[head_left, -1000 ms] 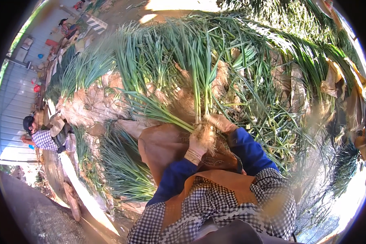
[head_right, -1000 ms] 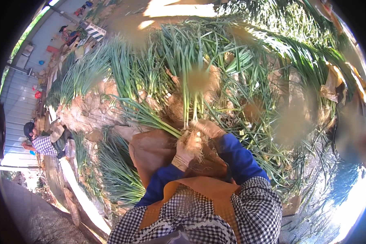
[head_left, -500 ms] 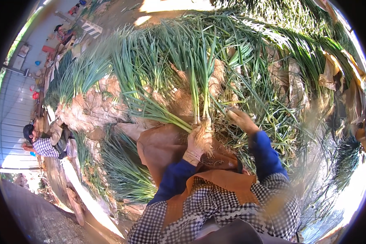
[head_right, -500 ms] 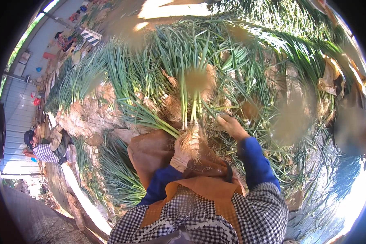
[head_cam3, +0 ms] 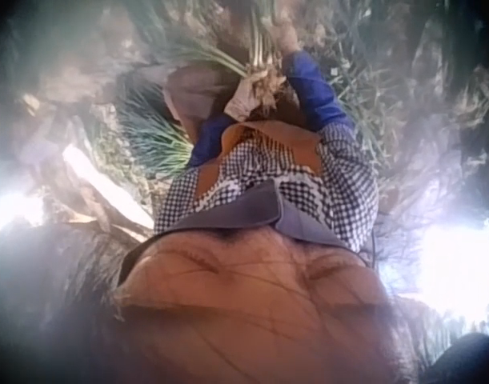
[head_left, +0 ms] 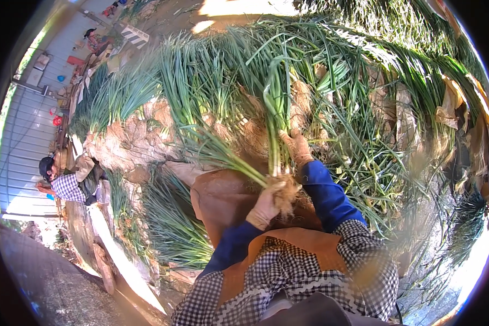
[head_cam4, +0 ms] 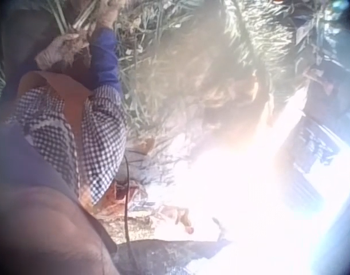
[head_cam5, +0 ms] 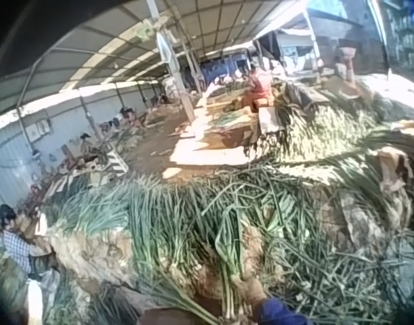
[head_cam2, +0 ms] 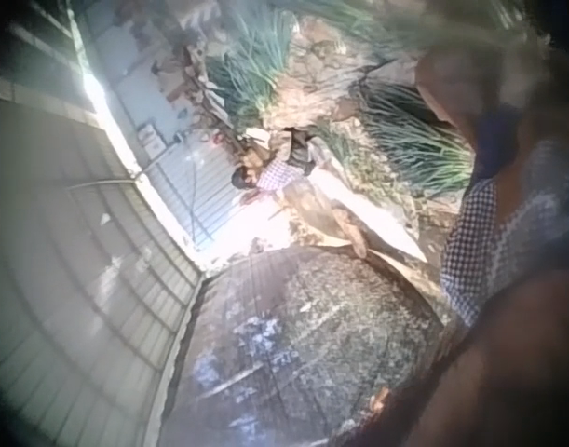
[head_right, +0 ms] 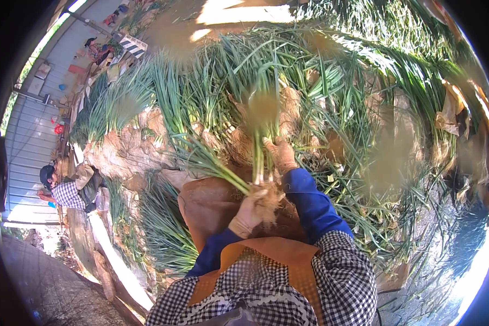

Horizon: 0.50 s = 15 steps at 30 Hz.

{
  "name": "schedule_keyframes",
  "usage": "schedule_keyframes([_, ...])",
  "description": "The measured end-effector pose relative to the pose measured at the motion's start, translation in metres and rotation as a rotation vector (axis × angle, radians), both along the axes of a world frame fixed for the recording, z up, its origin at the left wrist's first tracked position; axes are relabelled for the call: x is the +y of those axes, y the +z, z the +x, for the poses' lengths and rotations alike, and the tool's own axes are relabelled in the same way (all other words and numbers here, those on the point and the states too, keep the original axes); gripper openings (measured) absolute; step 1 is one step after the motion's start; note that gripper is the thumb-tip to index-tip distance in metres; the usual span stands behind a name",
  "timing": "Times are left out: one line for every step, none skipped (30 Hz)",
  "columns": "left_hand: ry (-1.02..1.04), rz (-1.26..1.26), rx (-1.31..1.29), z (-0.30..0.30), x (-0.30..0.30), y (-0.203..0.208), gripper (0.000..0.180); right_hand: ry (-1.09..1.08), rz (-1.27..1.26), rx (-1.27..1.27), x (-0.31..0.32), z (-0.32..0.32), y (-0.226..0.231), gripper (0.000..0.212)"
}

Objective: The person peels dry outer layers from bundles of green scallions by hand, gathering the stalks and placing the cleaned bundles on the floor.

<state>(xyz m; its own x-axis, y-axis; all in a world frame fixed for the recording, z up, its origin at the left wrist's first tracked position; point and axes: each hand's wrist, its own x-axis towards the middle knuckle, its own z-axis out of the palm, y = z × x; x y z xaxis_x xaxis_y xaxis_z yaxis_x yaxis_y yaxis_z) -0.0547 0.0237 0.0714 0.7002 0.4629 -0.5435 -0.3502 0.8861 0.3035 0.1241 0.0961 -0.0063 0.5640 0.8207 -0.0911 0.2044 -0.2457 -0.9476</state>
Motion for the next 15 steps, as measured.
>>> schedule_keyframes([-0.017,0.106,0.044,0.007,-0.006,-0.012,0.021,0.021,0.007,0.08,0.006,-0.001,-0.014,0.047])
schedule_keyframes([-0.045,-0.045,0.168,0.044,-0.01,0.004,0.021,-0.165,0.023,0.159,0.002,0.036,-0.052,0.046])
schedule_keyframes([-0.045,-0.051,0.169,0.045,-0.012,-0.005,0.021,-0.151,0.058,0.263,0.001,0.042,-0.056,0.046])
schedule_keyframes([-0.019,-0.068,0.09,0.045,-0.013,-0.017,0.022,-0.14,0.092,0.365,0.0,0.049,-0.056,0.046])
schedule_keyframes([0.069,-0.084,0.034,0.026,-0.012,-0.028,0.022,-0.108,-0.089,0.261,-0.002,0.019,-0.03,0.046])
schedule_keyframes([0.065,-0.052,0.059,0.032,-0.012,-0.027,0.023,-0.114,-0.092,0.256,-0.01,0.022,-0.034,0.046])
schedule_keyframes([0.058,-0.057,0.054,0.036,-0.011,-0.026,0.023,-0.082,-0.041,0.246,-0.019,0.026,-0.038,0.04])
schedule_keyframes([0.077,-0.036,0.041,0.043,-0.011,-0.023,0.023,-0.053,0.01,0.235,-0.024,0.033,-0.042,0.037])
schedule_keyframes([0.131,-0.013,0.038,0.039,-0.01,-0.023,0.024,-0.028,0.005,0.238,-0.024,0.03,-0.027,0.037])
schedule_keyframes([0.171,0.006,0.008,0.026,-0.01,-0.029,0.027,0.001,-0.037,0.384,-0.024,0.023,0.006,0.041])
schedule_keyframes([0.188,-0.003,0.01,0.022,-0.014,-0.028,0.027,0.001,-0.083,0.526,-0.027,0.018,0.026,0.046])
schedule_keyframes([0.164,0.016,0.049,0.026,-0.017,-0.024,0.026,-0.146,0.047,0.81,-0.013,0.017,0.026,0.057])
schedule_keyframes([0.045,0.043,0.046,0.059,-0.02,-0.015,0.025,-0.025,-0.03,0.2,-0.011,0.078,-0.038,0.065])
schedule_keyframes([0.078,0.049,0.098,0.045,-0.018,-0.02,0.025,0.083,-0.101,0.059,0.001,0.055,-0.024,0.062])
schedule_keyframes([0.117,0.051,0.115,0.033,-0.016,-0.021,0.025,0.19,-0.159,-0.096,0.012,0.033,-0.002,0.059])
